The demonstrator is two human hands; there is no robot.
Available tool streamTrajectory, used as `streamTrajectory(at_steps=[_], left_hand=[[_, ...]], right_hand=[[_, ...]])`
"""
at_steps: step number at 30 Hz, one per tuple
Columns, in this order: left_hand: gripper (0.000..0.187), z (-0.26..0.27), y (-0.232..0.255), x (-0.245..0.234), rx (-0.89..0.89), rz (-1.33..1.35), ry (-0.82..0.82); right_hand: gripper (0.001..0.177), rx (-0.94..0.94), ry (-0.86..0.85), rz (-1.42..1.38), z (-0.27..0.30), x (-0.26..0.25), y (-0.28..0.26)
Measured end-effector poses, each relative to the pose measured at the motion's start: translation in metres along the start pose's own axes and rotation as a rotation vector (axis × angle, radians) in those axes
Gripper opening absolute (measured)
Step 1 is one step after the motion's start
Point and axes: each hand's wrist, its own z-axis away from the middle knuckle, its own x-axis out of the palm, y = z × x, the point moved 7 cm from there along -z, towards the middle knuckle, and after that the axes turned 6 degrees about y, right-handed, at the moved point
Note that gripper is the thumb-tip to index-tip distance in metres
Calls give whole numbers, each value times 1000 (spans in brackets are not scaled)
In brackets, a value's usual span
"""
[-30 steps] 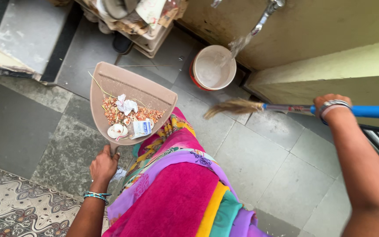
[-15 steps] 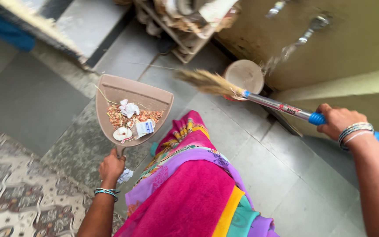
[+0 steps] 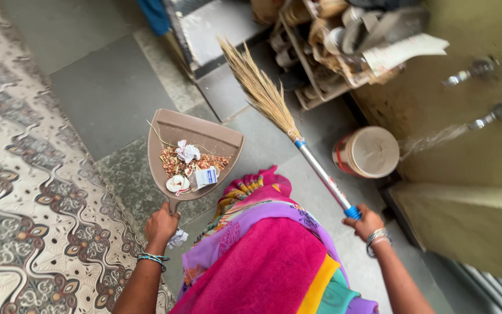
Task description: The person sweeps debris into a dustpan with a broom, empties the dustpan into a bucket, and then begins to mop the floor after rinsing the mop under an outdoor faucet.
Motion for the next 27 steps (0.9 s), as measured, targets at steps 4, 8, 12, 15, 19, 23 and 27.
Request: streamTrajectory(at_steps=[4,8,12,15,19,23,27], left_hand=[[59,1,-12,0,-32,88,2],[52,-1,-9,6,-46,145,3],[55,-8,15,6,-87,214,2],[56,-18,44,-1,-82,209,21],[54,-40,94,-17,-64,207,21],[54,-67,146,-37,-1,186,46],[48,-88,196,-52,57,177,67]], right_hand=[[49,-12,25,-128,11,10,-46],[47,-19,74,-177,-6,-4,-86],[45,-75,95,-241,-43,-22,-121],[42,-134,115,-261,-74,-37,-142],[40,-221,182,-282,-116,-64,-181],[36,-226,101,-408,-162,-83,-226],[35,-375,115,-494,-207,-103,-276]])
